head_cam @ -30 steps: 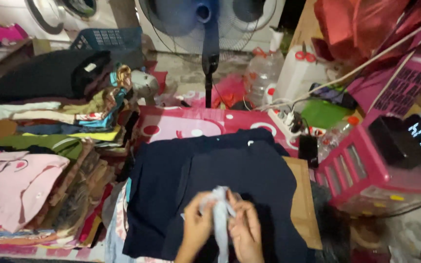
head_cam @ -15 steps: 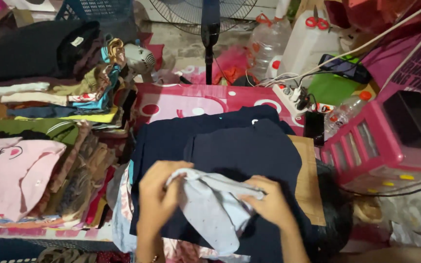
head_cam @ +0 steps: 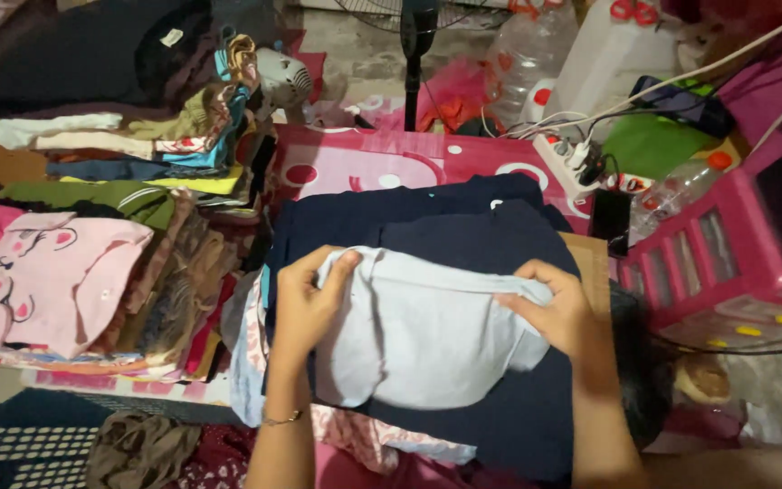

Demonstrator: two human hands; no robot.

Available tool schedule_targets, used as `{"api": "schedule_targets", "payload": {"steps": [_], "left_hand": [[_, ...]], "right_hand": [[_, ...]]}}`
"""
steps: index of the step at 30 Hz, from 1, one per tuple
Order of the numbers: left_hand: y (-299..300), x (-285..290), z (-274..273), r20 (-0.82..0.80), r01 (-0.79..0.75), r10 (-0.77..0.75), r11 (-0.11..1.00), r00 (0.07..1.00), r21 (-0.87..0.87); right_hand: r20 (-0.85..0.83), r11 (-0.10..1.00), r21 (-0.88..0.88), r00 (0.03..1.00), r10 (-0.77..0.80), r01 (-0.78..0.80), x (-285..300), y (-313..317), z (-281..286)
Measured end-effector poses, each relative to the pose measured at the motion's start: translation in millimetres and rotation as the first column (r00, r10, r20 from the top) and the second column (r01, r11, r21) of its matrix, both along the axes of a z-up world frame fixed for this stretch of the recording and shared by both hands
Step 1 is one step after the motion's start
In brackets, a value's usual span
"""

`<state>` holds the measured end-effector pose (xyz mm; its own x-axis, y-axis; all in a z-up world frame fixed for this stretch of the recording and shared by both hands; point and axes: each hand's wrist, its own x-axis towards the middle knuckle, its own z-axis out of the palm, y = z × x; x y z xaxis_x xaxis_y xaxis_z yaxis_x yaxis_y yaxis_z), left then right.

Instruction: The person folds a dark blue t-shirt and a white t-shirt on a cardboard surface, then places them on a stack. They then pick up a beige long-sleeved top from a blue laundry basket, fold it, and add it to the stack.

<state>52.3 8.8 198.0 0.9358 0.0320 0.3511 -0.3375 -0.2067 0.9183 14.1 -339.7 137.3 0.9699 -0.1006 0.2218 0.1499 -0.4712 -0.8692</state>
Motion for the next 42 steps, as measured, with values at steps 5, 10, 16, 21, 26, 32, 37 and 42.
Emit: {"api": "schedule_targets", "payload": {"steps": [5,10,16,21,26,32,37,42], "left_hand": [[12.7,34.9,-17.2,-0.052,0.085,-0.081,0.993,0.995,0.076],[16.3,66.1,-62.6,-0.171,0.134,-0.108,0.980,0.979,0.148],[-45.7,41.6,-92.0,0.301,-0.131,0.044,0.952,0.953,0.276],[-117.7,30.1,-197.8,-0.375,0.193,-0.624,0.652,0.686,-0.733],[-115.0,20.0,-168.4,-0.367,0.154,-0.453,0.774,0.812,-0.615],[-100.0,4.7,-132.5,-0.174,0.156,-0.577,0.476,0.798,-0.865],[-98.7,1.4,-128.2,-0.142,0.089,-0.523,0.392,0.840,-0.916],[-96.8,5.7,-151.5,-0.177,0.162,-0.386,0.699,0.905,-0.696]], "right_hand": [[-0.163,0.832,0.448,0.885,0.437,-0.328,35.2,-41.7,-53.5],[-0.189,0.717,0.668,0.887,0.422,-0.199,49.7,-21.4,-54.8],[-0.180,0.837,0.544,0.967,0.180,-0.054,50.6,18.7,-79.3],[0.039,0.891,0.448,0.998,0.057,-0.068,30.2,73.4,-84.2],[0.162,0.966,0.107,0.963,0.217,-0.236,-5.8,92.7,-54.5],[-0.006,0.906,0.424,1.000,-0.015,0.016,-12.7,92.7,-61.1],[-0.082,0.882,0.461,0.994,-0.068,0.099,-20.4,79.7,-81.7],[0.196,0.905,0.407,0.957,-0.214,0.119,-31.1,69.3,-76.7]]}}
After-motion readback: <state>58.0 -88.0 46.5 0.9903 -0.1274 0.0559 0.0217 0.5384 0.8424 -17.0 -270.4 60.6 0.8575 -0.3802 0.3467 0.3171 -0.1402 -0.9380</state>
